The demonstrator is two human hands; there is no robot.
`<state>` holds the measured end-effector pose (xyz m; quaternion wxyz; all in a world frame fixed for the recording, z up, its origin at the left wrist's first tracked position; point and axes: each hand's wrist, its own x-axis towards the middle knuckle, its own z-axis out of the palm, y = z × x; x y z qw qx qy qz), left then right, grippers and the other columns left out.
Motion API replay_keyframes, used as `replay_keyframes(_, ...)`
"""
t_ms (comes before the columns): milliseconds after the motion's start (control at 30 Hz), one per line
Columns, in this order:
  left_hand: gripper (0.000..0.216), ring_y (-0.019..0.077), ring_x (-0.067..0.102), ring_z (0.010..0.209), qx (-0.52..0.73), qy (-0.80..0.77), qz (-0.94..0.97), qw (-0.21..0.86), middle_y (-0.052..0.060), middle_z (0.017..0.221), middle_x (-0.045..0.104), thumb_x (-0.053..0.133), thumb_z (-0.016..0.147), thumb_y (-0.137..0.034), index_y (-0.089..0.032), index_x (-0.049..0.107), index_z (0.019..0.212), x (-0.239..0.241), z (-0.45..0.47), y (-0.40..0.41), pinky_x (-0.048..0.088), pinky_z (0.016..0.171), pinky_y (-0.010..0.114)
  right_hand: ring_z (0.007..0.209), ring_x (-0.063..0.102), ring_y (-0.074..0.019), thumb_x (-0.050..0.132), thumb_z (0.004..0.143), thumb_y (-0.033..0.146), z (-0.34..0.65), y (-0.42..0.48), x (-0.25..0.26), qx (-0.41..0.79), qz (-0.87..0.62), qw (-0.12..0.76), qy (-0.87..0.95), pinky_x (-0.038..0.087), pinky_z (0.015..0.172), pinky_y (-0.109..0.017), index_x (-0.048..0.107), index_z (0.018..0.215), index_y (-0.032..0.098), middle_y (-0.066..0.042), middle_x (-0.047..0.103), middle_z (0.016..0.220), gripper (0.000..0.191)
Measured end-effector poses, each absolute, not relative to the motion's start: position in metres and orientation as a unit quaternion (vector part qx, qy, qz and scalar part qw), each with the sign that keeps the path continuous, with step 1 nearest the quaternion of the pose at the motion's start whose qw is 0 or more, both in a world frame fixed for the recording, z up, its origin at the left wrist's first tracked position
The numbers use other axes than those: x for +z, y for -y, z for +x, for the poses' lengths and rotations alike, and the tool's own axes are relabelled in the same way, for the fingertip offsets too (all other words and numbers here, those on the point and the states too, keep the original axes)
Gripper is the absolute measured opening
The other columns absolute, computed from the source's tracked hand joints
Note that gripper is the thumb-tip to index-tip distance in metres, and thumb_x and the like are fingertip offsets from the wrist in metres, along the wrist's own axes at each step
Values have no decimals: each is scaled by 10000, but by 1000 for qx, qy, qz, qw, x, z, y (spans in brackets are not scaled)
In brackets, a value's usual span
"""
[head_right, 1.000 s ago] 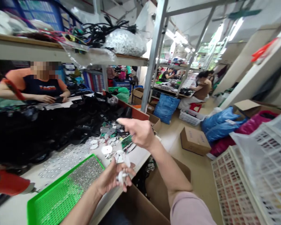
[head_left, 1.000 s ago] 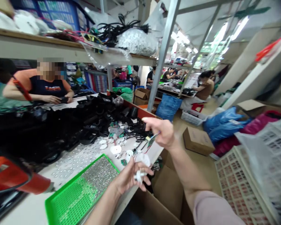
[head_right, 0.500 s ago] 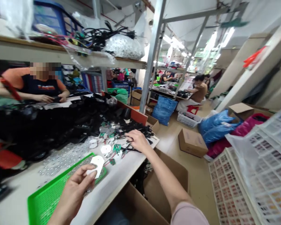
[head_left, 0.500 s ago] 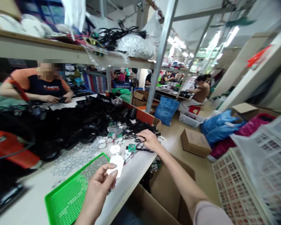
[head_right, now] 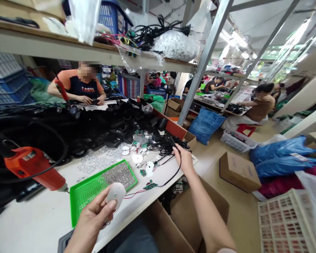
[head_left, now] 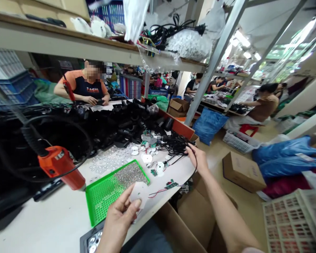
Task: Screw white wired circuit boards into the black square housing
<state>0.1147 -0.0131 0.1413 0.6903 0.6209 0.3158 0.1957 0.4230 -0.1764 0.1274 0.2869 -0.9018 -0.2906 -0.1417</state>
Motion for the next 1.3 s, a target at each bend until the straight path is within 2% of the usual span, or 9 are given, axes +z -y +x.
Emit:
replay_keyframes(167,487,83,382,486,121,-260,663,691,-16,579,540,678,687,-625,-152,695,804,135,105,25,314,454,190,761,720,-268,398,937,421,388,248,150,-213,-940,171,206,507,662,-318,495,1373,219,-105,760,854,490)
replay_keyframes(300,407,98,396,511,118,-238,704,658,-22,575,507,610,782,-566,-168,629,696,132,95,33,329,474,194,705,719,-300,415,931,343,331,298,127,-42,-977,-20,210,483,579,-330,528,1348,265,-121,756,791,439)
replay_keyframes(400,384,115,429,543,112,-227,725,641,-21,592,501,581,808,-544,-176,600,702,131,89,33,353,496,201,771,726,-296,460,872,177,287,308,96,140,-956,-56,251,514,640,-352,625,1242,261,-135,761,836,415)
replay_keyframes(567,339,99,423,555,76,-217,722,652,-28,603,499,547,854,-476,-163,580,729,137,78,40,340,530,200,1281,510,-283,575,834,232,237,266,82,315,-803,250,439,405,1049,-459,504,1363,259,-129,530,1400,535)
replay_keyframes(700,304,101,455,576,119,-253,695,663,-19,632,531,559,851,-437,-151,600,756,134,73,42,355,544,203,1153,610,-229,481,915,378,199,192,81,357,-590,563,457,504,953,-402,297,1472,237,-138,561,1358,604)
replay_keyframes(833,298,113,512,584,200,-340,654,645,-8,664,586,583,826,-438,-149,632,882,111,60,29,404,560,212,657,663,-128,562,869,251,160,138,62,226,-632,574,469,564,626,-232,202,1492,190,-33,711,848,722)
replay_keyframes(1033,442,124,534,522,156,-415,624,643,-12,632,598,528,852,-477,-145,629,1126,70,8,10,442,531,235,602,641,-134,587,844,65,143,122,41,-117,-599,407,679,523,586,-236,576,1243,162,-31,689,702,410)
replay_keyframes(1167,429,223,643,899,196,-454,750,440,63,977,691,503,891,-445,-227,570,1255,55,-32,-9,507,828,369,556,591,-114,582,855,54,142,113,37,-127,-603,369,696,469,559,-243,635,1118,112,-15,634,620,274)
replay_keyframes(1300,694,304,510,1225,173,-349,847,361,133,1341,550,711,743,-471,-223,470,1344,33,-43,-30,407,1020,477,533,530,-103,631,842,86,135,93,30,-162,-595,337,711,392,544,-268,665,1018,90,6,566,571,180)
